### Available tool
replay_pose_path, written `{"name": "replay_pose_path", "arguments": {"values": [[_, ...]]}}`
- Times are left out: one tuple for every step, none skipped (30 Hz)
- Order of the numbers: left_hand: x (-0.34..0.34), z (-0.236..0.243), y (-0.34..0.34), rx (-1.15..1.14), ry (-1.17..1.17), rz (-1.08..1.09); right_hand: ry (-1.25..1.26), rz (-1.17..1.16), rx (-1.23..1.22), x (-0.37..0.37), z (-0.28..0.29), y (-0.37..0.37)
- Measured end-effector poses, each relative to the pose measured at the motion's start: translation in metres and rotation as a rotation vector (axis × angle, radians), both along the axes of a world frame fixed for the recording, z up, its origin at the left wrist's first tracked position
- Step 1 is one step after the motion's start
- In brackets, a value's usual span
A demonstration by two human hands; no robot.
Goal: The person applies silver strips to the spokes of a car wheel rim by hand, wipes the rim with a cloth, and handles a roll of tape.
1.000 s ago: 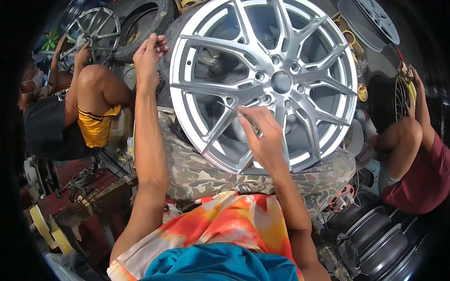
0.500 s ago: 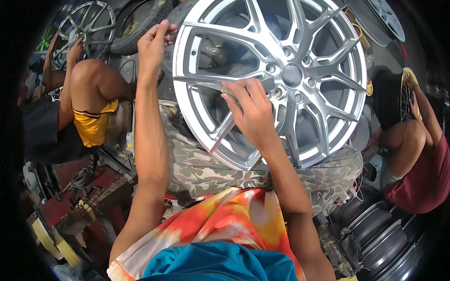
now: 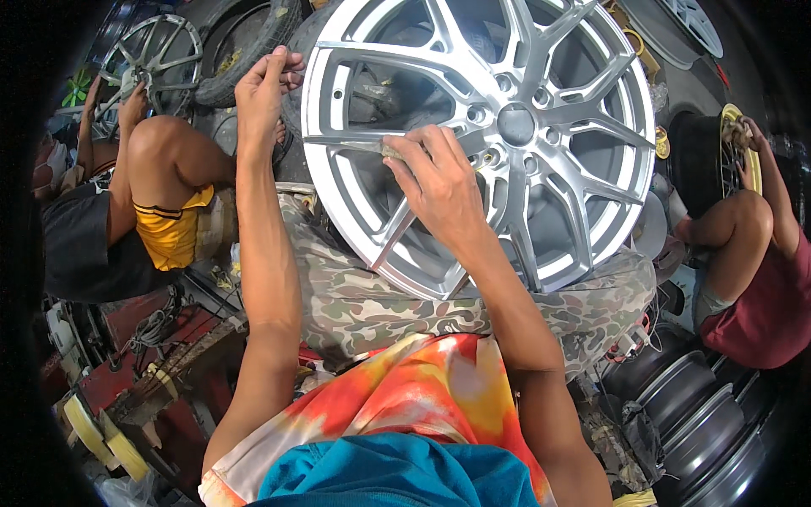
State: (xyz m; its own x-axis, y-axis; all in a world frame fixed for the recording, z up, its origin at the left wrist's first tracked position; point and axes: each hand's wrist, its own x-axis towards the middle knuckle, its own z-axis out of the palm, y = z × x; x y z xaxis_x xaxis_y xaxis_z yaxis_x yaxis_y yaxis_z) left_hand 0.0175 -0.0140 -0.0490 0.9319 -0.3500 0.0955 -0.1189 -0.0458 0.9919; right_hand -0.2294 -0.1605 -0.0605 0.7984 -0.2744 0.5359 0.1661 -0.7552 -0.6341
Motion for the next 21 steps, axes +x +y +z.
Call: {"name": "replay_pose_path", "arguments": {"values": [[0.0, 0.0, 0.0, -0.001, 0.001, 0.0, 0.001, 0.0, -0.001, 0.0, 0.0, 0.0], [0.001, 0.0, 0.001, 0.0, -0.002, -0.001, 0.001, 0.0, -0.006, 0.0, 0.001, 0.0], [0.001, 0.0, 0.002, 0.002, -0.004, -0.001, 0.001, -0.001, -0.01, 0.001, 0.002, 0.0], [0.001, 0.0, 0.002, 0.001, -0.004, -0.001, 0.002, 0.0, -0.011, 0.0, 0.002, 0.0], [0.001, 0.0, 0.002, -0.006, 0.003, -0.002, 0.003, -0.006, -0.011, 0.0, 0.002, 0.0], [0.001, 0.0, 0.002, -0.013, 0.009, -0.002, 0.004, -0.013, -0.011, -0.001, 0.002, 0.0], [0.001, 0.0, 0.002, -0.014, 0.009, -0.002, 0.005, -0.013, -0.011, -0.001, 0.002, 0.0], [0.001, 0.0, 0.002, -0.021, 0.015, -0.006, 0.008, -0.016, -0.011, -0.002, 0.001, -0.001], [0.001, 0.0, 0.002, -0.029, 0.021, -0.01, 0.012, -0.02, -0.011, -0.003, 0.001, -0.001], [0.001, 0.0, 0.002, -0.029, 0.022, -0.009, 0.013, -0.02, -0.011, -0.003, 0.002, -0.001], [0.001, 0.0, 0.001, -0.024, 0.015, -0.009, 0.012, -0.012, -0.01, -0.003, 0.003, -0.001], [0.001, 0.0, 0.001, -0.018, 0.007, -0.01, 0.012, -0.004, -0.009, -0.003, 0.003, -0.001], [0.0, 0.0, 0.001, -0.019, 0.009, -0.011, 0.014, -0.005, -0.009, -0.003, 0.003, -0.002], [0.0, 0.0, 0.001, -0.012, 0.009, -0.012, 0.014, -0.008, -0.013, -0.003, 0.002, -0.002], [0.0, 0.0, 0.0, -0.004, 0.009, -0.013, 0.015, -0.011, -0.017, -0.003, 0.002, -0.003], [0.001, -0.001, 0.0, -0.005, 0.01, -0.015, 0.016, -0.013, -0.018, -0.004, 0.002, -0.004], [0.001, 0.0, 0.001, -0.002, 0.01, -0.01, 0.017, -0.021, -0.022, -0.005, 0.002, -0.005], [0.001, 0.0, 0.001, 0.0, 0.009, -0.005, 0.018, -0.028, -0.027, -0.007, 0.003, -0.006], [0.002, 0.001, 0.001, 0.0, 0.01, -0.006, 0.019, -0.028, -0.028, -0.009, 0.003, -0.008], [0.002, 0.001, 0.001, -0.001, 0.013, 0.007, 0.025, -0.037, -0.008, -0.012, 0.002, -0.009], [0.002, 0.001, 0.001, -0.003, 0.014, 0.02, 0.032, -0.045, 0.013, -0.015, 0.001, -0.011]]}}
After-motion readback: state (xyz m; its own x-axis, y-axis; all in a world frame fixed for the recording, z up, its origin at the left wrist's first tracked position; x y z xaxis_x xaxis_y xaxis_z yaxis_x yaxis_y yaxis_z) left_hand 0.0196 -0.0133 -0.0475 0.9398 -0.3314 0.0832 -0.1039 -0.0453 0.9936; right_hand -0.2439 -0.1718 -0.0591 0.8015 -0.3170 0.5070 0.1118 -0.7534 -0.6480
